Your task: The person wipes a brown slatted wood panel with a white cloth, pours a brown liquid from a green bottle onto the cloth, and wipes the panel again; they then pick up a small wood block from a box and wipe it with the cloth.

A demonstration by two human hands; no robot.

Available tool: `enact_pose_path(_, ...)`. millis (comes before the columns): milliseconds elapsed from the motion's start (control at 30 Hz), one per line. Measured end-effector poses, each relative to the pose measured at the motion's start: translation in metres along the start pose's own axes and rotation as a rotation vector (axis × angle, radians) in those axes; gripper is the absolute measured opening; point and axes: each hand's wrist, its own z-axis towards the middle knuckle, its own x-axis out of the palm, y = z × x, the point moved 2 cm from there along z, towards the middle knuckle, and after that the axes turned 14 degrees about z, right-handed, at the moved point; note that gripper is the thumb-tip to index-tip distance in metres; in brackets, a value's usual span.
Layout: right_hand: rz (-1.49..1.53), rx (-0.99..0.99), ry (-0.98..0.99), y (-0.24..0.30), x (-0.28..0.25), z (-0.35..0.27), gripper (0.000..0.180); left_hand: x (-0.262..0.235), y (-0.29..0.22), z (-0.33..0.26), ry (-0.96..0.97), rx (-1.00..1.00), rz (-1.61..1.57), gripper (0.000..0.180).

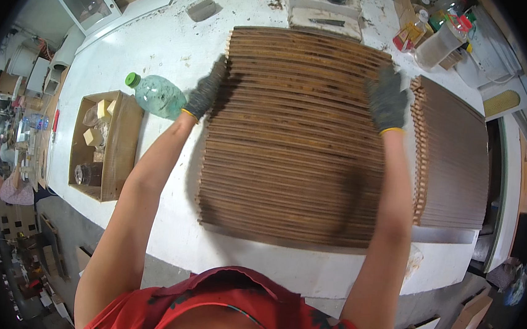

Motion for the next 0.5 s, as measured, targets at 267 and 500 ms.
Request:
enact_pose_path(267, 0.148, 0.033, 0.177, -0.047, 0.038, 0.001, 0.060, 0.009, -0.025, 0.034, 0.051, -0.474, -0.516, 0.061)
enact_pose_path(500, 0.524, -0.006, 0.066, -0.158, 0.062, 0.023, 0.045, 0.016, -0.007, 0.096, 0.057, -0.471, -0.561, 0.070)
